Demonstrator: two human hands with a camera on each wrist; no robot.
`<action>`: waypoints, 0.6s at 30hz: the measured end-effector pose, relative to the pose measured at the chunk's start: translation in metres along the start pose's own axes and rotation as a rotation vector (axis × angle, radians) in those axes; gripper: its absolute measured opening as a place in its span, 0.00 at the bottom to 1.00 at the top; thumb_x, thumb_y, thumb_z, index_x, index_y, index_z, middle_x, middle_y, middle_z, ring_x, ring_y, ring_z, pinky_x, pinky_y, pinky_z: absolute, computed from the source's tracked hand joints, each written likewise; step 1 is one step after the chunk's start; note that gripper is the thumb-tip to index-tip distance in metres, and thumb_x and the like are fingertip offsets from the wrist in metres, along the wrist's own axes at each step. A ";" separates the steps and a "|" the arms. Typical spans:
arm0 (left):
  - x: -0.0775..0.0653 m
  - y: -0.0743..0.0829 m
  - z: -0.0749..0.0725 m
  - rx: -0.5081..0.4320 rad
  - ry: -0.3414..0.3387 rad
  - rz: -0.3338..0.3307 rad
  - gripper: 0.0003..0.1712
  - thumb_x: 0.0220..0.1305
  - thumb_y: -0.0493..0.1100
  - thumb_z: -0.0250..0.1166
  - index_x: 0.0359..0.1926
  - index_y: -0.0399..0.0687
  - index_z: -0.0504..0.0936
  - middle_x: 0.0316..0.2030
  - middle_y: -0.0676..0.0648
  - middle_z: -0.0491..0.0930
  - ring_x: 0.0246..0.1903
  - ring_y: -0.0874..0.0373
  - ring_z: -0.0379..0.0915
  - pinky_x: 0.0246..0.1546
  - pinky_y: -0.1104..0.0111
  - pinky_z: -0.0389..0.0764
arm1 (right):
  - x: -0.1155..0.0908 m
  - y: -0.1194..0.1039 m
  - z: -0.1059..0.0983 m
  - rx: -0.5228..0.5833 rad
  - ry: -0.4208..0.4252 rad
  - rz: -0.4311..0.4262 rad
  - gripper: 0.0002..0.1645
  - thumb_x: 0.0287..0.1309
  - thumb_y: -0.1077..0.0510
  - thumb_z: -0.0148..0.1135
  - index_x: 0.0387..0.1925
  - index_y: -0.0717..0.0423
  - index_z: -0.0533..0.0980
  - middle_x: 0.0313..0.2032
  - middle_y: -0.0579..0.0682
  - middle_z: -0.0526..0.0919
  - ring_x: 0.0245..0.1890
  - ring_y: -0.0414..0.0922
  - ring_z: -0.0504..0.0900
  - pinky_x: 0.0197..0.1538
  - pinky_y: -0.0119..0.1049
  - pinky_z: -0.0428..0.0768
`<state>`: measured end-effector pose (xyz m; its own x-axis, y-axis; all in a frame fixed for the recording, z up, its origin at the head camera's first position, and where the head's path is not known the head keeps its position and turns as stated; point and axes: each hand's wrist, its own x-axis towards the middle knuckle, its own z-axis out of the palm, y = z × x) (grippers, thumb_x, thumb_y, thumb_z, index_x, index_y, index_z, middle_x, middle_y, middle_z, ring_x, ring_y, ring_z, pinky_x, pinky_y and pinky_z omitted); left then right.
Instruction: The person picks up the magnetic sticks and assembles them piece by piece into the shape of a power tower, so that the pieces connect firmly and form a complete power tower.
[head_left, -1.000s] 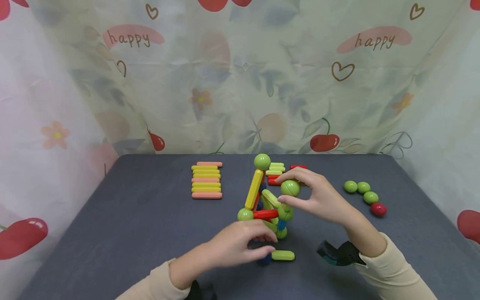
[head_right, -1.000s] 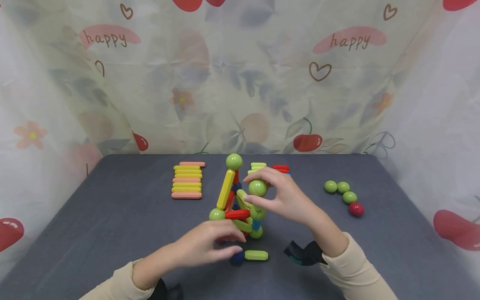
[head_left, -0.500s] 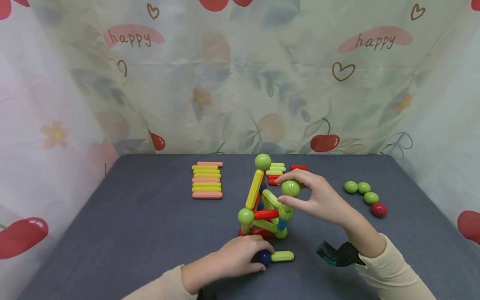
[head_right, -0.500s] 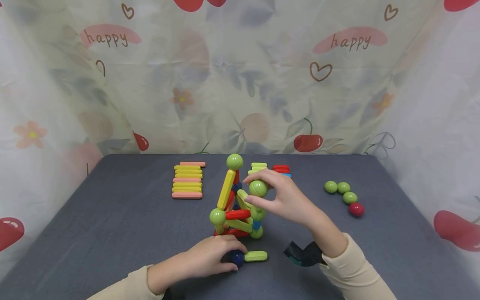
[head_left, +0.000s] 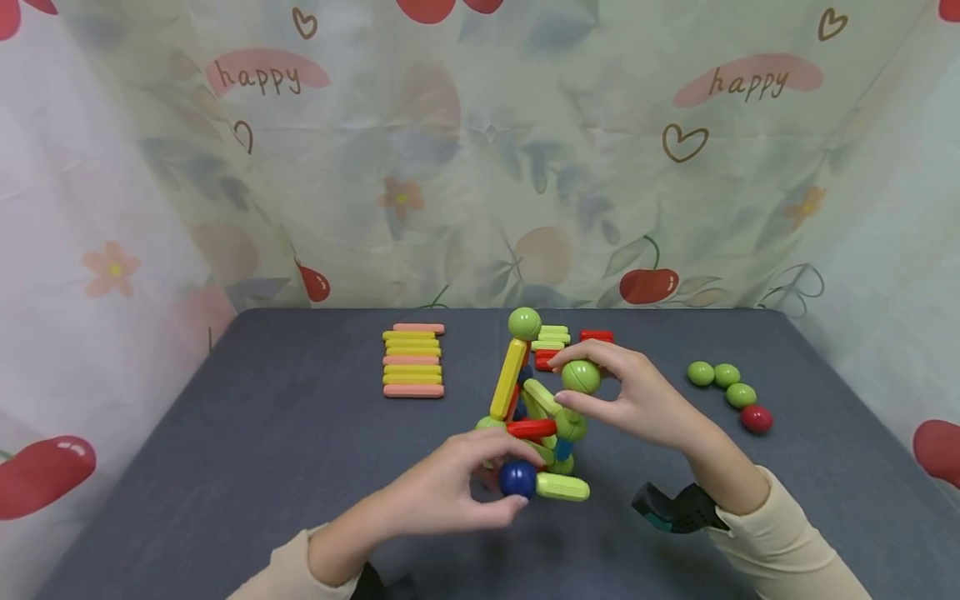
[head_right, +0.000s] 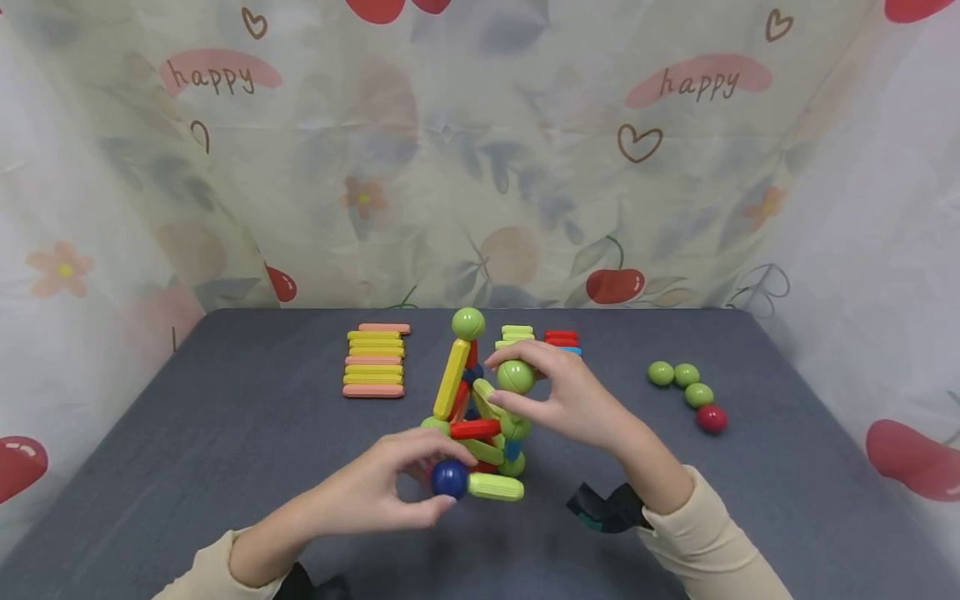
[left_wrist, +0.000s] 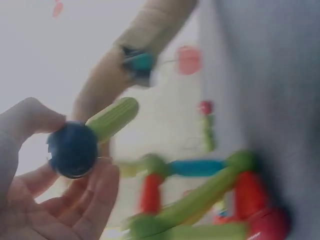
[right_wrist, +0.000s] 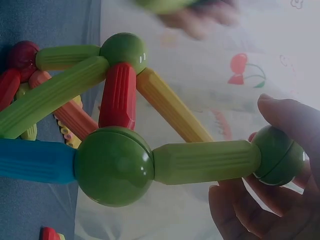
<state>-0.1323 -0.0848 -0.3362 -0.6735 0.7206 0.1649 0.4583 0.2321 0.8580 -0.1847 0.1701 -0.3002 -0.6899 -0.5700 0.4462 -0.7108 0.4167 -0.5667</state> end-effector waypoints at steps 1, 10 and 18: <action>-0.001 0.005 -0.006 0.005 0.048 0.022 0.19 0.62 0.39 0.65 0.55 0.46 0.77 0.48 0.47 0.77 0.42 0.64 0.75 0.41 0.67 0.83 | 0.000 0.000 0.000 -0.001 -0.001 0.001 0.20 0.51 0.64 0.71 0.47 0.56 0.77 0.41 0.45 0.82 0.35 0.35 0.76 0.40 0.31 0.79; 0.003 0.014 -0.044 -0.007 0.456 0.031 0.24 0.60 0.34 0.66 0.58 0.42 0.74 0.48 0.41 0.77 0.44 0.51 0.77 0.46 0.67 0.82 | 0.001 -0.001 0.000 0.012 -0.013 0.032 0.20 0.52 0.63 0.71 0.47 0.56 0.77 0.42 0.46 0.82 0.37 0.36 0.78 0.41 0.31 0.80; 0.016 -0.003 -0.040 0.031 0.415 0.061 0.25 0.61 0.35 0.67 0.59 0.40 0.76 0.46 0.41 0.79 0.44 0.50 0.77 0.45 0.66 0.82 | 0.000 -0.001 0.001 0.015 -0.016 0.040 0.20 0.53 0.63 0.70 0.48 0.55 0.77 0.42 0.46 0.81 0.38 0.37 0.78 0.41 0.31 0.80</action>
<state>-0.1676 -0.1001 -0.3161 -0.8185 0.4103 0.4022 0.5173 0.2216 0.8266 -0.1843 0.1686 -0.3005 -0.7156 -0.5644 0.4115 -0.6801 0.4289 -0.5946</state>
